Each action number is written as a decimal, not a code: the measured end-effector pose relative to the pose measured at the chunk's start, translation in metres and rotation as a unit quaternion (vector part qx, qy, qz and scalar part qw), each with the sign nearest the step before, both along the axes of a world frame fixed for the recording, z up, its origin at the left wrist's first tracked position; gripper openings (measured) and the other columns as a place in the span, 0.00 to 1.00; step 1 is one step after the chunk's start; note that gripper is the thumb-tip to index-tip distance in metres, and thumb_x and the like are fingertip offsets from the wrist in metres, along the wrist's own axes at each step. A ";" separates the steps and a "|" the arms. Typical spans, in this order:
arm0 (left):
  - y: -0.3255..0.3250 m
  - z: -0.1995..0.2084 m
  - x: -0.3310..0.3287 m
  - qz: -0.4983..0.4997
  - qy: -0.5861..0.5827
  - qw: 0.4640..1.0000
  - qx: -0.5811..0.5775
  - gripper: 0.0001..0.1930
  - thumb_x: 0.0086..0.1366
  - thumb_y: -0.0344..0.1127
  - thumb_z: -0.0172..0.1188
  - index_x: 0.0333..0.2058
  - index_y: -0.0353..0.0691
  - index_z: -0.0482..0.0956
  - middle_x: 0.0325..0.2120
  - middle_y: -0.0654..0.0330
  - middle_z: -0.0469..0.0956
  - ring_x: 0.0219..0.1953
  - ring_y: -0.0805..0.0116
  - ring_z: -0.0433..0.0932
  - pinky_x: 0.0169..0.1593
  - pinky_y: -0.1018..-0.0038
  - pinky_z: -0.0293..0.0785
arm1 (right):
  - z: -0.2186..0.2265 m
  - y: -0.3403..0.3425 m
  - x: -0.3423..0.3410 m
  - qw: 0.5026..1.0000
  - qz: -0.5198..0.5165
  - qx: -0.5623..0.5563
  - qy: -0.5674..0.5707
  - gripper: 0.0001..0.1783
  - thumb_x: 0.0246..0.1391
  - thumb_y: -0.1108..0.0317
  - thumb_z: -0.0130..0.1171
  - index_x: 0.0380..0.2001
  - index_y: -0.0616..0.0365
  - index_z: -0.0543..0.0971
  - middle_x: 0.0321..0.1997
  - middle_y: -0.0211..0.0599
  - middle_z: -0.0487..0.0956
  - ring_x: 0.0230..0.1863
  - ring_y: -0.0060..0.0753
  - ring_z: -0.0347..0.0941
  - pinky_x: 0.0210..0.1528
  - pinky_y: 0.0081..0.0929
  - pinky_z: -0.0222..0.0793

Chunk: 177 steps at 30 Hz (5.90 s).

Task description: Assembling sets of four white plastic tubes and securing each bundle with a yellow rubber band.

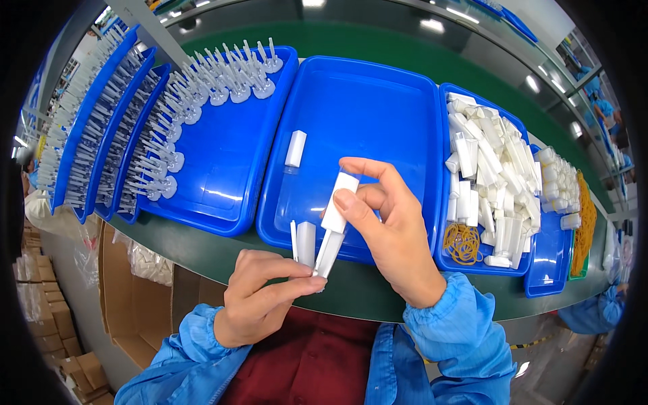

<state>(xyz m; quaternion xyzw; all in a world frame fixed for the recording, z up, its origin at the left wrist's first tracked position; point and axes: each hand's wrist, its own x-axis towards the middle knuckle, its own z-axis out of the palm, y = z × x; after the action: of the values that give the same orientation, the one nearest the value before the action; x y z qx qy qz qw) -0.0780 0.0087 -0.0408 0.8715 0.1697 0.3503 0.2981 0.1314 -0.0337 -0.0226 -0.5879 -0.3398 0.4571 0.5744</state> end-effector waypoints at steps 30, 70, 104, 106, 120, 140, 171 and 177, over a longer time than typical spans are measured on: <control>0.003 -0.013 -0.016 0.093 -0.053 0.994 0.023 0.18 0.51 0.17 0.70 0.41 0.42 0.85 0.43 0.56 0.82 0.36 0.63 0.79 0.40 0.72 0.73 | -0.019 0.073 0.034 0.864 0.157 0.041 -0.476 0.23 0.53 0.73 0.58 0.54 0.58 0.74 0.39 0.41 0.81 0.39 0.37 0.80 0.43 0.31 0.74; -0.025 -0.001 0.009 0.003 -0.023 0.996 0.080 0.17 0.49 0.25 0.68 0.41 0.40 0.87 0.40 0.59 0.82 0.35 0.65 0.81 0.35 0.73 0.71 | -0.013 -0.046 -0.002 0.989 -0.063 0.118 -0.065 0.24 0.66 0.68 0.57 0.62 0.65 0.68 0.43 0.42 0.82 0.43 0.26 0.80 0.48 0.25 0.73; -0.108 0.006 0.002 -0.079 -0.053 0.981 0.167 0.21 0.46 0.20 0.69 0.42 0.40 0.86 0.42 0.57 0.81 0.32 0.66 0.79 0.34 0.73 0.71 | -0.011 -0.149 -0.015 0.981 -0.065 0.146 -0.109 0.20 0.60 0.69 0.64 0.55 0.61 0.75 0.39 0.38 0.85 0.46 0.29 0.76 0.57 0.30 0.64; -0.105 0.004 0.006 -0.062 -0.059 0.978 0.192 0.20 0.45 0.20 0.69 0.41 0.40 0.86 0.41 0.57 0.78 0.34 0.65 0.80 0.34 0.73 0.72 | -0.015 -0.149 -0.019 0.977 -0.102 0.186 -0.034 0.20 0.59 0.71 0.64 0.54 0.62 0.75 0.39 0.39 0.85 0.43 0.30 0.78 0.52 0.28 0.69; -0.103 -0.005 0.047 -0.075 -0.160 0.830 -0.529 0.34 0.58 0.32 0.74 0.60 0.35 0.66 0.51 0.56 0.75 0.49 0.65 0.78 0.46 0.70 0.77 | -0.046 -0.155 -0.023 0.967 -0.044 0.207 0.139 0.22 0.65 0.73 0.58 0.59 0.65 0.67 0.48 0.47 0.81 0.53 0.37 0.79 0.53 0.33 0.74; -0.074 -0.013 0.059 -0.136 0.119 0.720 -0.670 0.13 0.63 0.33 0.71 0.37 0.37 0.74 0.28 0.64 0.80 0.32 0.78 0.81 0.35 0.78 0.77 | -0.018 -0.139 0.057 0.874 0.081 0.214 -0.430 0.30 0.45 0.63 0.72 0.54 0.55 0.80 0.51 0.34 0.80 0.52 0.43 0.74 0.56 0.41 0.65; -0.042 -0.006 0.115 -0.096 -0.099 0.965 -0.224 0.17 0.54 0.21 0.75 0.31 0.42 0.72 0.34 0.51 0.86 0.35 0.69 0.85 0.37 0.73 0.80 | 0.006 -0.139 0.052 0.939 -0.059 0.099 -0.323 0.05 0.53 0.75 0.64 0.32 0.58 0.78 0.39 0.39 0.74 0.43 0.38 0.69 0.48 0.36 0.64; -0.046 -0.010 0.111 -0.139 -0.066 0.987 -0.057 0.10 0.56 0.24 0.70 0.33 0.39 0.77 0.30 0.57 0.84 0.32 0.68 0.83 0.35 0.74 0.79 | -0.004 -0.145 0.051 0.920 0.014 0.254 0.298 0.11 0.58 0.66 0.55 0.38 0.64 0.75 0.30 0.39 0.74 0.38 0.37 0.70 0.46 0.33 0.65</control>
<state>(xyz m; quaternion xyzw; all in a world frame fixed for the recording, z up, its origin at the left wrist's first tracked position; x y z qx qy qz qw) 0.0330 -0.0373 -0.0504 0.8433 0.0471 0.3519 0.4035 0.1820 -0.1788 -0.0268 -0.2537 -0.2658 0.5175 0.7728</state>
